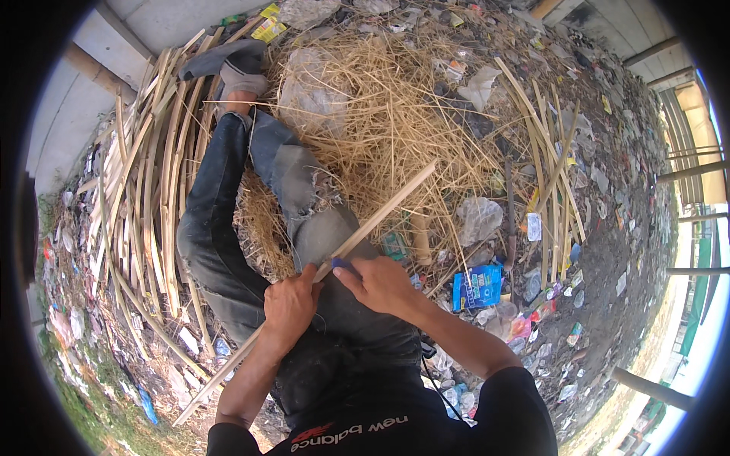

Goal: The person sits on a pile of straw and debris, holding a long bamboo strip on their lap. They use a knife to shave thin strips off the bamboo, repeatedly scraping the blade along the length of the material to smooth or thin it.

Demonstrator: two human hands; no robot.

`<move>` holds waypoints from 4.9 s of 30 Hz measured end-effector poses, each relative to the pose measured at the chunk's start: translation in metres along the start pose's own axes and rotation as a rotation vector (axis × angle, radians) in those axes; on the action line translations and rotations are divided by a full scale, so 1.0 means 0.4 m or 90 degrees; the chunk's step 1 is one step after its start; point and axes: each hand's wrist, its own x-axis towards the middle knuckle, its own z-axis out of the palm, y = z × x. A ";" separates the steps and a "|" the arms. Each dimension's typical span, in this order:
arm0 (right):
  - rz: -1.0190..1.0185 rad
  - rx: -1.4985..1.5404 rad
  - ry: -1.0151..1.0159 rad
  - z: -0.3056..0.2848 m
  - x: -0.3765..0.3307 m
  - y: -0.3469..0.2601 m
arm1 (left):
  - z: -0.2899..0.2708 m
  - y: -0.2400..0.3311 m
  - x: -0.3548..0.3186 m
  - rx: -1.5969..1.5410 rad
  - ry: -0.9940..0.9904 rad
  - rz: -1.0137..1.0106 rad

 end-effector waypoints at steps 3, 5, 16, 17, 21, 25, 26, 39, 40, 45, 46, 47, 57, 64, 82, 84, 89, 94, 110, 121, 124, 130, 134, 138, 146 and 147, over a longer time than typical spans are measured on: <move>0.020 -0.027 -0.019 0.016 -0.001 -0.004 | 0.000 -0.002 0.000 0.032 -0.024 0.002; 0.029 -0.035 -0.007 0.029 -0.004 -0.003 | -0.002 -0.006 -0.003 0.047 -0.040 -0.002; 0.351 -0.010 0.233 -0.141 -0.010 0.378 | -0.142 -0.077 -0.200 0.072 -0.132 -0.107; 0.320 -0.007 0.290 -0.175 -0.021 0.420 | -0.148 -0.107 -0.223 0.081 -0.122 -0.116; 0.297 0.030 0.311 -0.259 -0.025 0.335 | -0.100 -0.128 -0.265 0.077 -0.095 -0.122; 0.188 0.055 0.259 -0.213 -0.001 0.206 | -0.045 -0.092 -0.192 0.083 -0.073 -0.096; 0.185 0.086 0.216 -0.186 0.001 0.164 | -0.041 -0.077 -0.168 0.083 -0.068 -0.095; 0.052 -0.089 0.054 -0.003 0.001 0.039 | -0.022 -0.031 -0.079 0.038 -0.088 -0.045; 0.068 -0.097 0.112 -0.016 0.013 0.077 | -0.025 -0.033 -0.092 0.052 -0.093 -0.056; 0.068 -0.092 -0.009 -0.082 0.003 0.063 | -0.007 -0.036 -0.093 0.040 -0.100 -0.052; 0.007 -0.122 -0.036 -0.051 -0.014 0.014 | -0.002 -0.035 -0.095 0.047 -0.103 -0.049; 0.000 -0.114 -0.042 -0.027 -0.020 -0.009 | 0.006 -0.034 -0.084 0.052 -0.095 -0.042; 0.257 0.034 0.139 -0.146 0.032 0.206 | -0.025 -0.062 -0.129 0.008 -0.083 -0.096; 0.129 0.052 0.133 -0.051 -0.034 0.099 | -0.020 -0.083 -0.126 -0.042 -0.132 -0.091; 0.016 -0.080 0.027 -0.021 -0.010 0.028 | -0.014 -0.053 -0.085 0.012 -0.116 -0.062; 0.163 -0.054 0.128 -0.086 0.049 0.155 | -0.038 -0.074 -0.102 -0.010 -0.113 -0.078; 0.303 0.012 0.353 -0.259 0.065 0.433 | -0.055 -0.102 -0.115 -0.031 -0.130 -0.064; 0.205 0.064 0.411 -0.232 0.046 0.260 | -0.053 -0.107 -0.115 -0.073 -0.166 -0.081; 0.112 -0.071 0.148 -0.139 0.020 0.086 | -0.034 -0.074 -0.054 -0.016 -0.127 -0.036; 0.065 -0.068 -0.012 -0.026 -0.007 0.000 | -0.036 -0.015 -0.038 0.115 -0.132 -0.020; 0.168 -0.061 0.191 -0.044 0.026 0.144 | -0.065 -0.004 -0.048 0.141 -0.132 -0.020; 0.238 0.071 0.157 -0.127 -0.011 0.179 | -0.051 -0.032 -0.088 0.092 -0.126 -0.032; 0.208 0.151 0.260 -0.109 0.008 0.135 | -0.059 -0.071 -0.055 -0.057 -0.143 -0.021; 0.265 0.312 0.309 -0.092 0.022 0.164 | -0.054 -0.133 -0.040 -0.140 -0.116 0.033; 0.206 0.527 0.378 -0.042 0.037 0.139 | -0.046 -0.168 0.027 -0.398 -0.338 -0.147; 0.176 0.531 0.392 -0.040 0.041 0.132 | -0.036 -0.176 0.028 -0.410 -0.336 -0.141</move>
